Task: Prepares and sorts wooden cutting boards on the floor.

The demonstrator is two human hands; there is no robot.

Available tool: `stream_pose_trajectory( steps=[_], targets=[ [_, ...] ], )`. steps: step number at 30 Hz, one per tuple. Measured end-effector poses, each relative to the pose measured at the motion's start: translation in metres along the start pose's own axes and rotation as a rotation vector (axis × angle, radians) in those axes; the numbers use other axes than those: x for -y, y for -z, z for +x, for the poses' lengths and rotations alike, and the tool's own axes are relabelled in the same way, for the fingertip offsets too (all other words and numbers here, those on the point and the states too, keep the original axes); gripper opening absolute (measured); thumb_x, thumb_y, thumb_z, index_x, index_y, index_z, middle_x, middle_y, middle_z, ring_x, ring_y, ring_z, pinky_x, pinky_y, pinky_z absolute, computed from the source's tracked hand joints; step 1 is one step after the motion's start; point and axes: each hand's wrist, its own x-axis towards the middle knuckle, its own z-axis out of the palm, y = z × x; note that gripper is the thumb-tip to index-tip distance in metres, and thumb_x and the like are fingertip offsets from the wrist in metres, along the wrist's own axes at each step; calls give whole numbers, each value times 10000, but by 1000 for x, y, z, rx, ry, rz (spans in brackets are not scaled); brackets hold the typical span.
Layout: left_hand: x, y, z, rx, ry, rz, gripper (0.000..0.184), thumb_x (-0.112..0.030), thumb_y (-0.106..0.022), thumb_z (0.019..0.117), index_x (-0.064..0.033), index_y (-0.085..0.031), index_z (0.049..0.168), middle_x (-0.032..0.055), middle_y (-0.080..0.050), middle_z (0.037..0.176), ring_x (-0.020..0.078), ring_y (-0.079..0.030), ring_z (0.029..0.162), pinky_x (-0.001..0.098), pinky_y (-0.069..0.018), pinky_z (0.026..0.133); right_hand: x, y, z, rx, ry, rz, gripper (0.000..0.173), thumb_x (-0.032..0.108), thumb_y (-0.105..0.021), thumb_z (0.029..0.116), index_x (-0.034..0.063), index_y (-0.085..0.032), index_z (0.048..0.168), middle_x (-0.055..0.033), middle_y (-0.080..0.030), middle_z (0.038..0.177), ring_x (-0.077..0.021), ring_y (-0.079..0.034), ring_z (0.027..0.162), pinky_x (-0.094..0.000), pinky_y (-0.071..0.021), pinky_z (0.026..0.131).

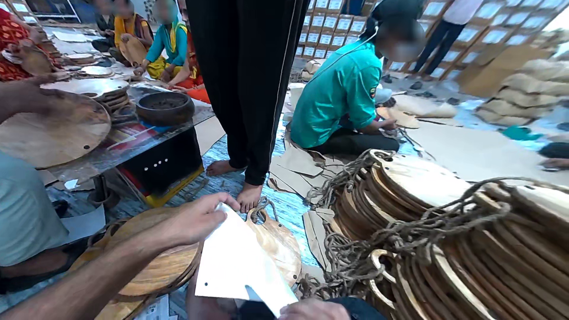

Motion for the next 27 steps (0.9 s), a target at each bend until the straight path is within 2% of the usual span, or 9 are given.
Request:
stream_pose_trajectory(
  steps=[2,4,5,7,11,14,16,24,27],
  targets=[
    [-6,15,-9,-75,-52,226,287,-116,-454,1064,-187,-646,1265,15,-681,835,144,-632,675,389,-546,614,-25,19,19,-20,-159,75,80,215,-628,993,159,-685,1001,19,-723,942,-89,-684,903,-303,-572,819],
    [-14,26,-17,-127,-53,481,270,-143,-484,1054,-216,-633,1268,8,-670,806,175,-645,687,455,-553,625,-66,12,38,-80,-304,162,120,208,-655,965,99,-698,992,14,-711,880,-63,-660,750,-252,-562,622],
    [-20,29,-21,-137,-34,601,271,-156,-501,1043,-232,-627,1271,7,-679,813,199,-662,712,491,-558,639,-88,0,44,-49,-405,202,122,206,-661,944,95,-690,986,17,-702,857,-74,-658,715,-272,-561,591],
    [-33,32,-28,-152,13,801,256,-164,-548,1018,-243,-631,1247,7,-687,809,231,-678,729,519,-544,629,-130,-33,47,122,-660,312,169,198,-741,907,68,-687,1000,-32,-702,848,-156,-687,740,-384,-600,670],
    [-42,34,-39,-135,20,964,239,-160,-585,981,-248,-649,1195,-13,-667,771,218,-663,675,492,-523,567,-181,-122,26,442,-1026,256,459,299,-918,747,16,-673,1012,-114,-673,831,-256,-651,763,-494,-549,752],
    [-36,31,-39,-42,23,961,248,-167,-571,986,-267,-647,1199,-29,-671,799,196,-665,702,480,-536,598,-191,-166,10,681,-1100,124,549,396,-912,727,35,-679,1068,-141,-700,960,-299,-674,926,-537,-537,872],
    [-31,29,-37,4,4,945,251,-169,-559,991,-272,-643,1204,-39,-665,793,180,-658,699,469,-535,601,-191,-184,-2,759,-1121,79,552,411,-901,730,51,-686,1090,-147,-707,1021,-307,-676,991,-544,-532,902],
    [-10,24,-30,93,-73,864,232,-198,-513,1010,-284,-631,1190,-60,-648,803,142,-648,703,440,-543,606,-187,-209,-22,831,-1114,-168,570,498,-819,803,92,-679,1178,-132,-713,1141,-298,-672,1114,-524,-531,943],
    [-5,22,-28,103,-96,841,232,-201,-511,1010,-293,-626,1189,-73,-642,795,126,-638,689,421,-540,597,-193,-197,-20,775,-1117,-340,842,591,-861,707,86,-620,1336,-221,-600,1328,-398,-566,1254,-597,-469,1002]
  ],
)
